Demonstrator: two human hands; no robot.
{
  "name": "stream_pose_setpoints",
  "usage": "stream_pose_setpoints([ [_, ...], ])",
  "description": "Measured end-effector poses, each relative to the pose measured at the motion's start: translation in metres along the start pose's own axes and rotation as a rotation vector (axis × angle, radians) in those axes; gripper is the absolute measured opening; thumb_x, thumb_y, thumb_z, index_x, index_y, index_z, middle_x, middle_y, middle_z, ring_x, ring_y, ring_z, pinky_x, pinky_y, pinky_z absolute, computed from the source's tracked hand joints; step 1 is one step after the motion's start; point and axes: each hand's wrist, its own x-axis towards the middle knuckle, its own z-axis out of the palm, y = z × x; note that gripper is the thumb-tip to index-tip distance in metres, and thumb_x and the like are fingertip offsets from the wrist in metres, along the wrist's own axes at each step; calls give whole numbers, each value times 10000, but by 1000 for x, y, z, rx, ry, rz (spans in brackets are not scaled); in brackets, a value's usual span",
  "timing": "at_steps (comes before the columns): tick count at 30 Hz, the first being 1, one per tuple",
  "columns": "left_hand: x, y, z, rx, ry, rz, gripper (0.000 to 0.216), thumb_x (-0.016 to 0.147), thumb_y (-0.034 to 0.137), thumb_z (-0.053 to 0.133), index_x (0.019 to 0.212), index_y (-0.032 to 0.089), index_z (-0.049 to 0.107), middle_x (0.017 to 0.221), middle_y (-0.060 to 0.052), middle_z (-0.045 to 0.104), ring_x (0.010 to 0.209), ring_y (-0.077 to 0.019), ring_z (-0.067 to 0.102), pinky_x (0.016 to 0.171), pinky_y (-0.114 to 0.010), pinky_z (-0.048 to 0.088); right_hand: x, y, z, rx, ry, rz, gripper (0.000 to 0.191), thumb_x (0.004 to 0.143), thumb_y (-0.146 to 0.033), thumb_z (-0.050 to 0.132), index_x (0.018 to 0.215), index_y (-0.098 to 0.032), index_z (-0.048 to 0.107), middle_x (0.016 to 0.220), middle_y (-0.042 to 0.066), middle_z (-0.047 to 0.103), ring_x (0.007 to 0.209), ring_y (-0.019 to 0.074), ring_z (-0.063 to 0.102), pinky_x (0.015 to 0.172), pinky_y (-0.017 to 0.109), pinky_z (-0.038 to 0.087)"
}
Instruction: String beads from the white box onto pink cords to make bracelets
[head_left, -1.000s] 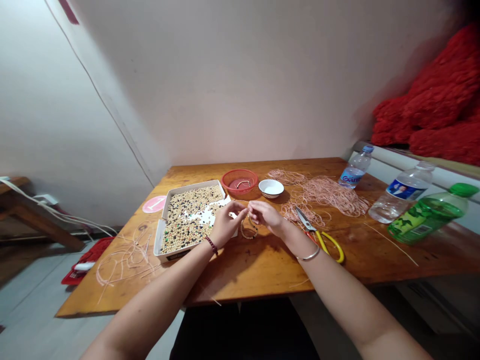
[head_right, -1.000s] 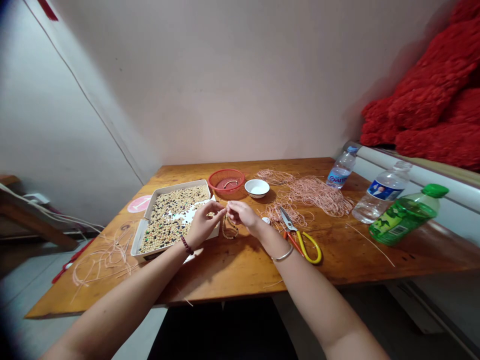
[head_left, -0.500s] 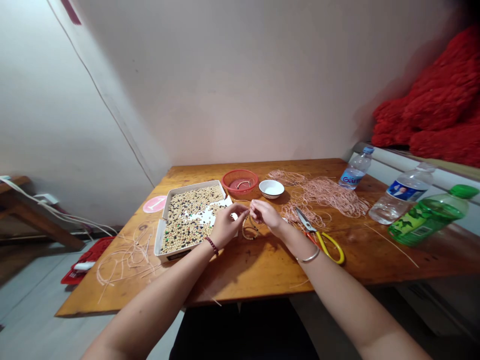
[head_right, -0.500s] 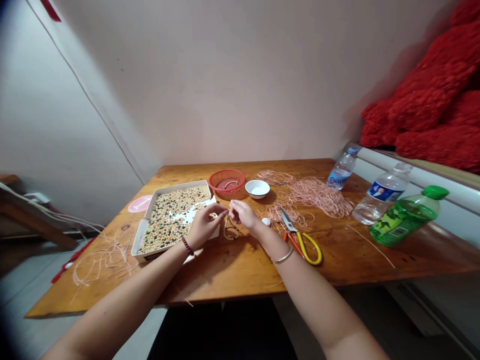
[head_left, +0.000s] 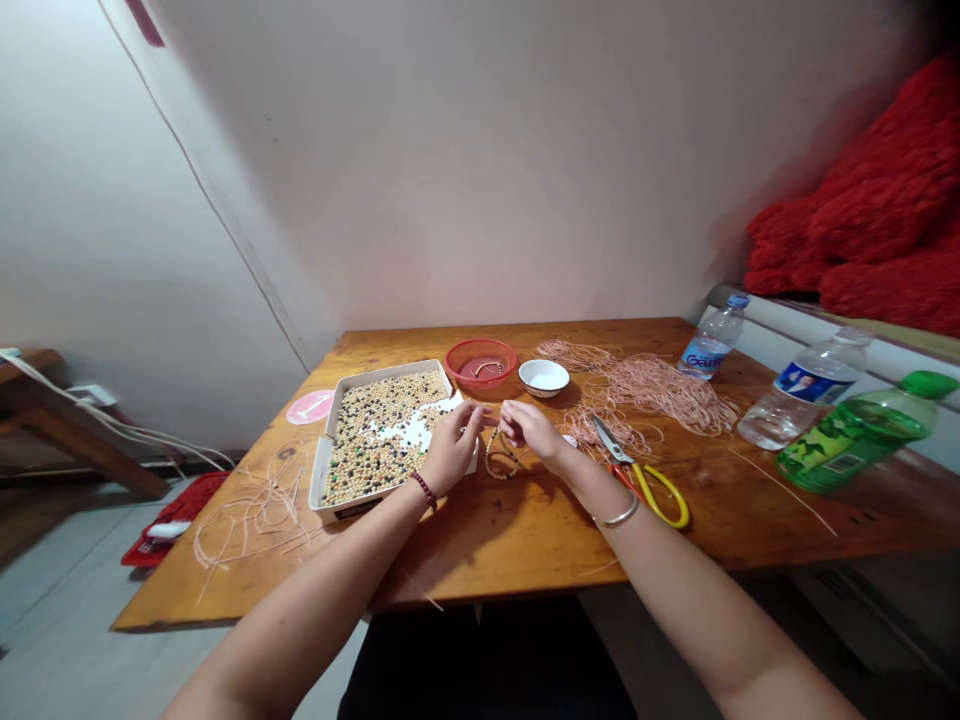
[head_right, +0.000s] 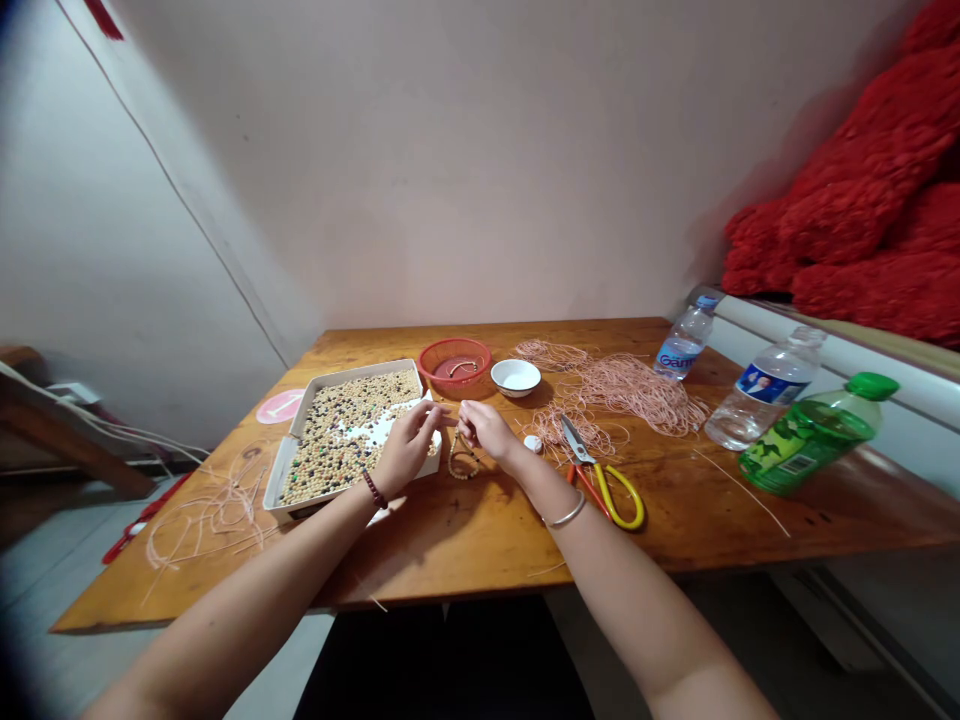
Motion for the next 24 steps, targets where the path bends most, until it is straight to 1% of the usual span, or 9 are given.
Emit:
stream_pose_setpoints([
  [2,1,-1,1,-42,3,-29,259,924,400,448,975,185,583,883,-62,705,871,-178,668,778,-296,510,0,1,0,-6,-5,-3,375,829,-521,474,649,-204,383,525,-50,414,429,81,368,439,223,262],
  [4,2,-2,1,-58,-3,-57,243,883,409,523,954,182,572,913,-69,699,878,-187,672,713,-273,518,1,1,0,-7,-1,-4,365,833,-510,467,653,-203,387,524,-50,411,427,81,362,438,221,262],
  [7,3,-3,1,-75,-11,-79,276,815,420,614,940,178,572,958,-75,682,873,-192,672,609,-232,508,0,1,0,-10,4,-2,357,837,-501,465,656,-202,391,534,-48,417,433,80,364,441,220,265],
  [9,3,-4,1,-88,-20,-82,296,792,420,639,944,174,571,960,-75,675,853,-188,671,584,-224,502,-1,0,1,-17,3,-3,358,834,-503,468,655,-202,393,539,-45,424,439,82,373,442,222,266],
  [13,4,-4,1,-96,-29,-74,295,782,407,647,938,166,580,950,-77,666,840,-181,661,603,-234,507,-1,-1,1,-23,1,-10,358,827,-508,469,654,-202,402,535,-46,427,436,81,373,438,225,257],
  [18,5,-3,2,-100,-1,-58,282,759,394,671,902,164,592,909,-73,671,806,-170,652,630,-255,521,-1,0,2,-29,-13,-11,359,827,-510,468,651,-204,402,524,-46,422,435,85,368,434,226,252],
  [24,3,-1,1,-96,2,-44,286,763,362,675,946,169,569,905,-73,687,842,-179,664,620,-243,515,-2,1,3,-31,-14,-5,353,829,-513,466,671,-204,406,516,-50,424,436,87,372,435,224,260],
])
